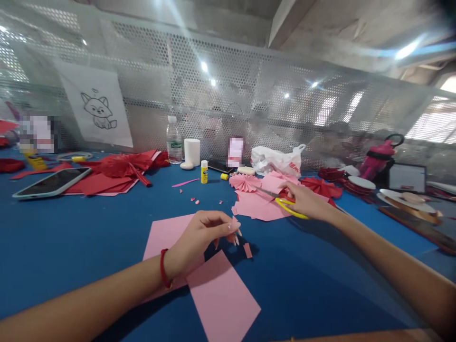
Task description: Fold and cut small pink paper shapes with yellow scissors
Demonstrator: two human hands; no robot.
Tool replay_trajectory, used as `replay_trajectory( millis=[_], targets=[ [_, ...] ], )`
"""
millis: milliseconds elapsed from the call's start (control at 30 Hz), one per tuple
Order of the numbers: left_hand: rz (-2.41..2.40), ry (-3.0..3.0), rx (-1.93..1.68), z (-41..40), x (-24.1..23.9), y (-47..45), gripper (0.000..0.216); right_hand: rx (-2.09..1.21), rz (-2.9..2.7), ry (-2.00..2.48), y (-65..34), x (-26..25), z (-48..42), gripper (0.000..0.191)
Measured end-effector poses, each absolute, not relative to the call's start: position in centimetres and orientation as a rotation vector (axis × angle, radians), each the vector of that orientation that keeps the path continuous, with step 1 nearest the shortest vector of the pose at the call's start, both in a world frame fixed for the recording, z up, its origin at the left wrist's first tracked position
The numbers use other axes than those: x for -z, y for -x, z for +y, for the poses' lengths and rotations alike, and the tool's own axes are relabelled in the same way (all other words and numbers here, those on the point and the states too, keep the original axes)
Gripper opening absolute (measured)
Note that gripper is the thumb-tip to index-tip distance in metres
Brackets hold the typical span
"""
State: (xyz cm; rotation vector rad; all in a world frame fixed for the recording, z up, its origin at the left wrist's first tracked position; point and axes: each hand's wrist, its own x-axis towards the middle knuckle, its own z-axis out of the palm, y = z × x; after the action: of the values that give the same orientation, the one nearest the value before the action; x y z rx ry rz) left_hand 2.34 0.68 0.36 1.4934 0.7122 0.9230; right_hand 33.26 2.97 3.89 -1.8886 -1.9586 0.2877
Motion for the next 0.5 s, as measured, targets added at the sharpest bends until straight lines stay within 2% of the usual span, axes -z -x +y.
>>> replay_trajectory(
  millis=[167,267,500],
  targets=[
    [0.633,-1.476,-0.955,0.1,-0.8,-2.2,0.027,-0.4,-1.699,1.416,-30.0,-3.9,1.1,0.064],
    [0.608,-1.456,-0.995,-0.4,-1.1,-2.0,0.023,-0.565,-1.638,1.251,-27.4,-3.4,-1.0,0.064],
    [0.535,-1.415,-1.069,-1.2,-1.7,-1.4,0.023,-1.524,-1.418,0.696,-25.3,-2.0,-6.4,0.068]
  ],
)
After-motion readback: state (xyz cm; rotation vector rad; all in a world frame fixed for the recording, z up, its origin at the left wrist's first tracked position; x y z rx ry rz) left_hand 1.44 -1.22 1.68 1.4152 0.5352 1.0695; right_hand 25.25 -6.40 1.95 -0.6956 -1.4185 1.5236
